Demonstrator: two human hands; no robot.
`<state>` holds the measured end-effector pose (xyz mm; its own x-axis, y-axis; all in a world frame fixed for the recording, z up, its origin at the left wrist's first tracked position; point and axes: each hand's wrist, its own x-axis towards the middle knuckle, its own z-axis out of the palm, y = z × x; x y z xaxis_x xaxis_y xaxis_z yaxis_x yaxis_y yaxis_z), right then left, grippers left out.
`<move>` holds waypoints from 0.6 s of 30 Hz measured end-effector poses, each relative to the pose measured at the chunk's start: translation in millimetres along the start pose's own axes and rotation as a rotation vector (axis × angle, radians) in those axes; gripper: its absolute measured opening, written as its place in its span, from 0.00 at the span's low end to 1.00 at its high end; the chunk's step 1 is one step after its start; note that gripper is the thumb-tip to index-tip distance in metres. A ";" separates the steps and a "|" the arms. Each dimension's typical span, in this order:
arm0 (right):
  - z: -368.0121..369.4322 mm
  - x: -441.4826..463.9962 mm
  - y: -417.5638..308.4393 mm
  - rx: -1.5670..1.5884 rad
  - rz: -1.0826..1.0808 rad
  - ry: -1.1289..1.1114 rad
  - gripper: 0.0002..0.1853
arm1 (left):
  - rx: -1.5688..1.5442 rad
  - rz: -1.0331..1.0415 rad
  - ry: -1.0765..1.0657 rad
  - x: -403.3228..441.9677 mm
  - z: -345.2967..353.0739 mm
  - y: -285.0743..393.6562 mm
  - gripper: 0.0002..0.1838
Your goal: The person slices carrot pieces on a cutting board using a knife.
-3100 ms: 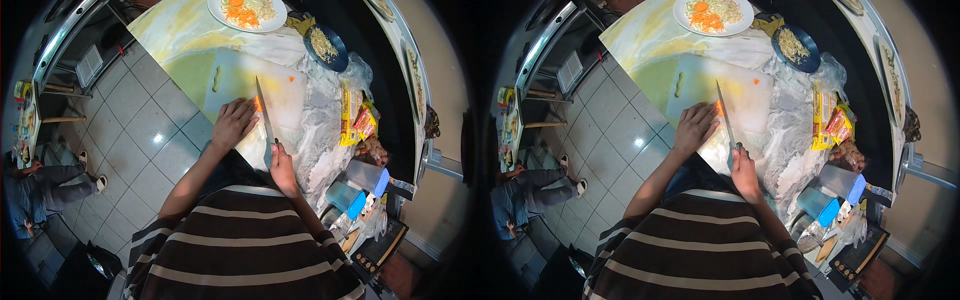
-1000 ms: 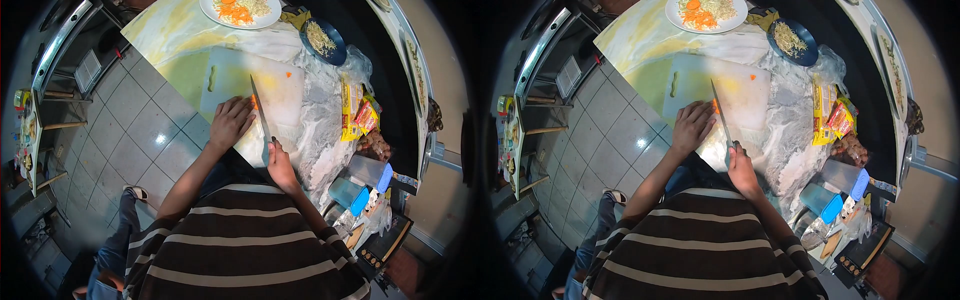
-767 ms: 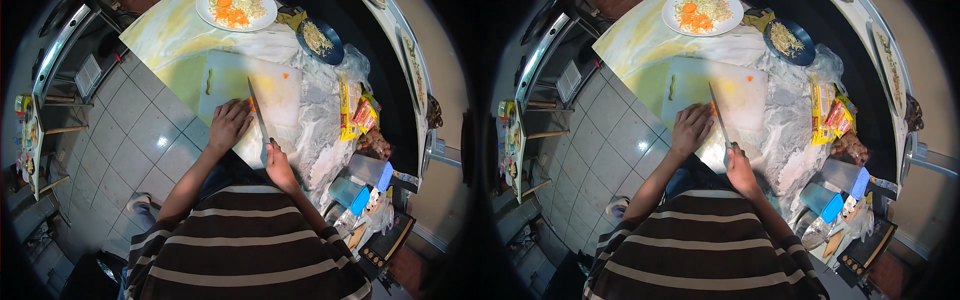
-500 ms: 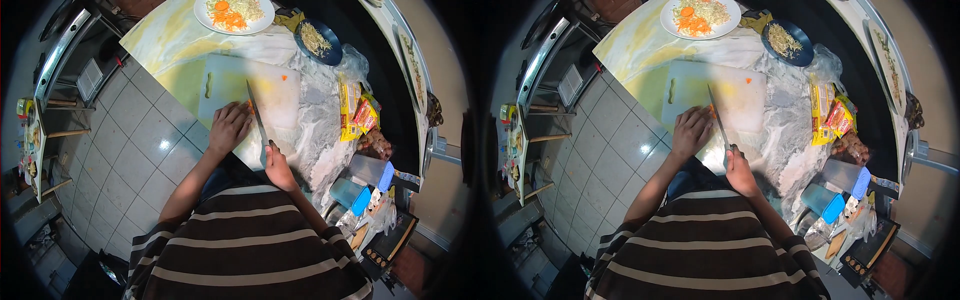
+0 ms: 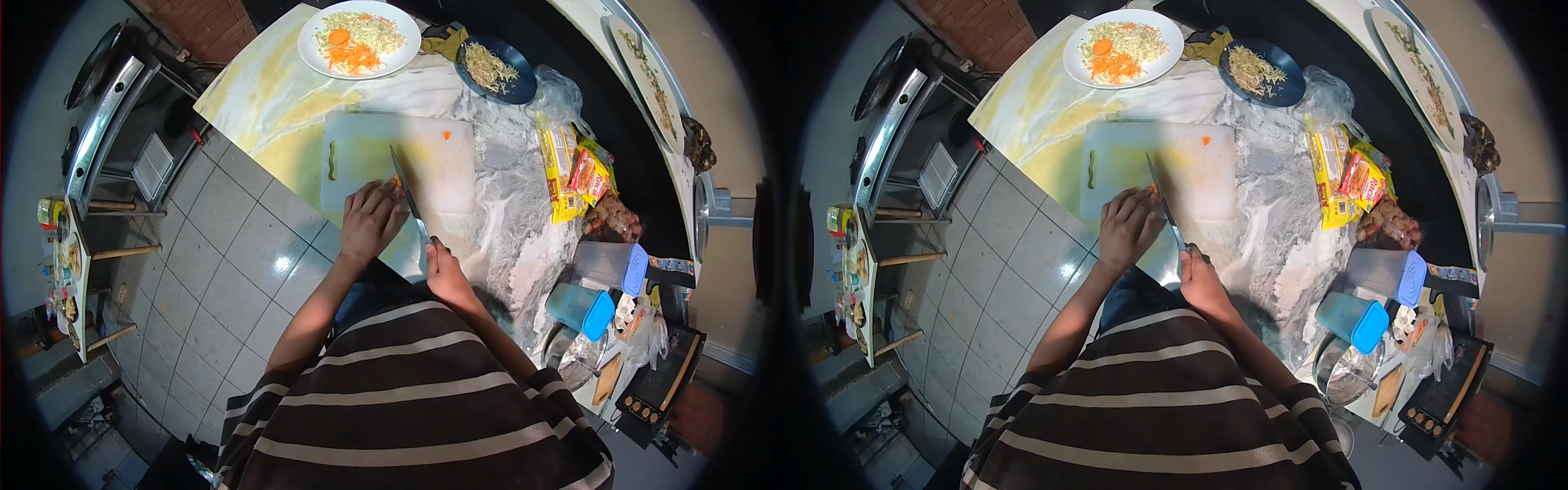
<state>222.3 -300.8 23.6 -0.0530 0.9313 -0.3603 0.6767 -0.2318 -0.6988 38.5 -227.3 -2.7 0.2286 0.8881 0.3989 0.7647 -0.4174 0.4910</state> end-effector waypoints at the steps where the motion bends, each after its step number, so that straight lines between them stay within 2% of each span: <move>1: 1.4 0.2 0.6 -0.006 0.004 0.006 0.24 | -0.004 -0.002 -0.001 -0.1 0.2 -0.2 0.15; 9: 6.0 0.5 4.2 -0.055 -0.003 0.035 0.26 | -0.063 -0.017 -0.028 4.6 -2.3 -3.4 0.17; 12: 8.3 0.1 2.1 -0.005 -0.001 0.046 0.25 | -0.054 -0.024 0.071 26.5 -9.0 -0.5 0.21; 16: 6.5 -1.8 -2.5 -0.025 0.007 0.044 0.23 | -0.174 0.127 0.075 102.2 -24.5 17.7 0.31; 18: 4.5 -1.6 -4.7 -0.023 0.009 0.042 0.22 | -0.145 0.200 0.046 129.3 -22.8 25.1 0.32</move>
<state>216.0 -302.5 24.7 -0.0168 0.9404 -0.3398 0.6936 -0.2338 -0.6814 73.5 -127.4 78.9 0.3366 0.7766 0.5325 0.6118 -0.6102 0.5033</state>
